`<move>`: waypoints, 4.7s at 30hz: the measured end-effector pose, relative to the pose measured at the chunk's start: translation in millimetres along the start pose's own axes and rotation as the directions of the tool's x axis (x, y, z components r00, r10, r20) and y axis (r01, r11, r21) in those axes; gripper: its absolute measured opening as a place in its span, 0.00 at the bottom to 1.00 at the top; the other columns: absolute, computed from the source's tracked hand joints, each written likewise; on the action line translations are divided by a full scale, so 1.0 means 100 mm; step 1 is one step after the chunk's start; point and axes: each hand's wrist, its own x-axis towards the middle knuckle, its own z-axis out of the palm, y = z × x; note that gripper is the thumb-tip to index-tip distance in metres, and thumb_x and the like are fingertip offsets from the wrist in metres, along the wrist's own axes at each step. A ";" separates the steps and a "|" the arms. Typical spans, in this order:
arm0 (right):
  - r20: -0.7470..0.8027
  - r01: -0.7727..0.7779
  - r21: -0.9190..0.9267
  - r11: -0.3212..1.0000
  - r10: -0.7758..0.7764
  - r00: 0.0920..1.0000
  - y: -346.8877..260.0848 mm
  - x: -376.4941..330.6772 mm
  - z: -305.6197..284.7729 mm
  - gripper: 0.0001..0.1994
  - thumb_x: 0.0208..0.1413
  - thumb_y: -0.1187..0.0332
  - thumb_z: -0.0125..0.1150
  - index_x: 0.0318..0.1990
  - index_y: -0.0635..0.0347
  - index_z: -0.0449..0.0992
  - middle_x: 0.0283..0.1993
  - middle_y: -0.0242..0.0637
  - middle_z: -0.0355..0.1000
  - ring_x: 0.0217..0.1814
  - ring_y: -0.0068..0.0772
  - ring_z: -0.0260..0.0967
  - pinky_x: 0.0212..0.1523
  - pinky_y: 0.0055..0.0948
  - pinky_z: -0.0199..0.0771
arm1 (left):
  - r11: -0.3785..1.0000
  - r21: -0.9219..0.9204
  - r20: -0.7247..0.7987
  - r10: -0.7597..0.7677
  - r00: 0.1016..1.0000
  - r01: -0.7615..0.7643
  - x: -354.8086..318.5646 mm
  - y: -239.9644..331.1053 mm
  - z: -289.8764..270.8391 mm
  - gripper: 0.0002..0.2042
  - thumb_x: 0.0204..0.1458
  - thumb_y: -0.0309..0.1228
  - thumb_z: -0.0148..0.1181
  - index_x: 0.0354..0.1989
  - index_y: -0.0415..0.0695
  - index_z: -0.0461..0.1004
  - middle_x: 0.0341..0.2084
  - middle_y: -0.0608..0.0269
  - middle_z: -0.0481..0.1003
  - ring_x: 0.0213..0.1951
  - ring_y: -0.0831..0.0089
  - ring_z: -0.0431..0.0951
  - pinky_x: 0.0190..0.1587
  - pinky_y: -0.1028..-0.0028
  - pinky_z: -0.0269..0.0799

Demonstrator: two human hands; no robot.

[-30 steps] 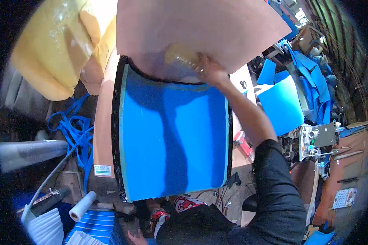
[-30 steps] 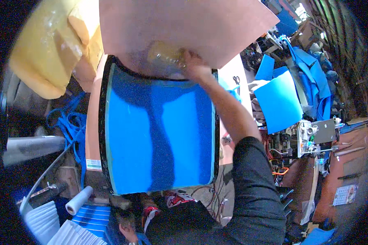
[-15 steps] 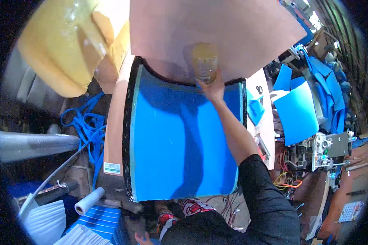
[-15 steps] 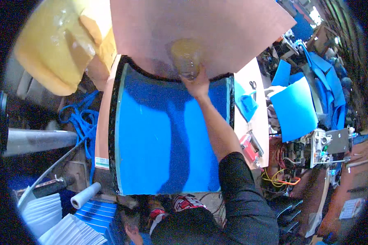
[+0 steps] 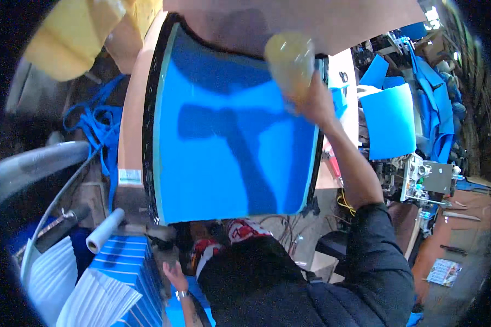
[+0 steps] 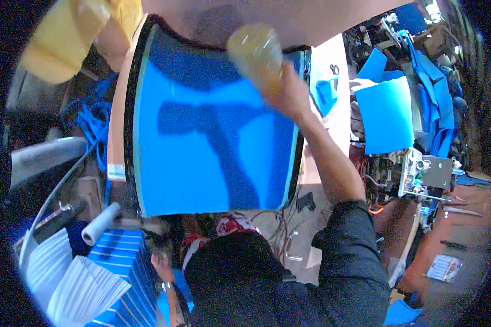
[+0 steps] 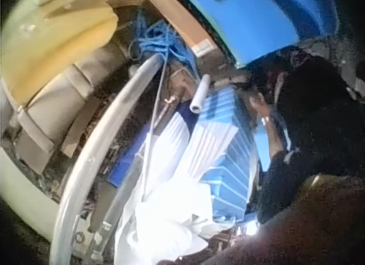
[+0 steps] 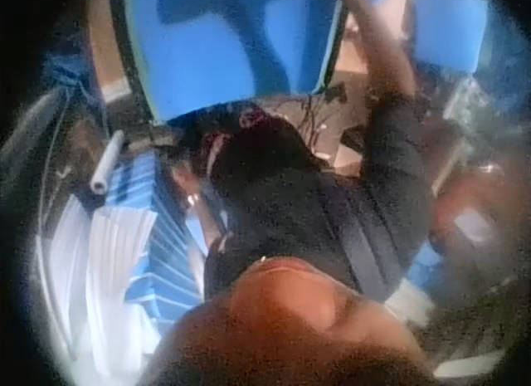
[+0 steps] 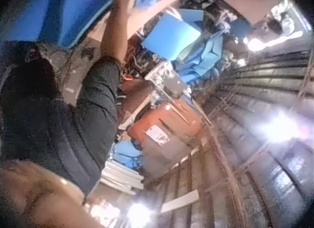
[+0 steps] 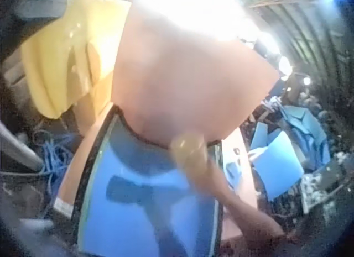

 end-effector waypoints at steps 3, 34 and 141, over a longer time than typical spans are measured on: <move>0.370 0.040 0.018 0.999 -0.044 0.928 0.08 -0.96 0.19 0.36 0.37 0.57 0.70 0.53 0.61 0.56 0.43 0.55 0.70 0.43 0.56 0.70 0.41 0.46 0.72 | 0.985 -0.167 -0.011 0.044 0.999 -0.046 0.22 -0.24 0.29 0.32 0.50 0.35 0.60 0.59 0.36 0.53 0.57 0.45 0.57 0.59 0.58 0.58 0.57 0.63 0.57; -0.281 0.294 0.953 0.073 0.572 0.771 -1.23 1.19 1.12 0.31 0.39 0.69 0.70 0.51 0.63 0.61 0.44 0.36 0.68 0.47 0.32 0.64 0.47 0.31 0.64 | 0.988 0.121 0.056 0.088 0.995 -0.094 0.52 0.45 -0.82 0.32 0.49 0.38 0.61 0.58 0.35 0.55 0.55 0.46 0.59 0.55 0.60 0.62 0.55 0.65 0.60; 0.450 0.404 -0.292 0.867 -0.248 0.858 -0.37 -1.57 -0.01 0.36 0.36 0.60 0.67 0.55 0.60 0.59 0.45 0.42 0.68 0.45 0.46 0.68 0.41 0.39 0.72 | 0.987 0.148 0.203 0.035 0.979 -0.066 1.81 0.35 -0.37 0.32 0.51 0.41 0.59 0.58 0.33 0.54 0.54 0.47 0.60 0.57 0.59 0.60 0.56 0.67 0.58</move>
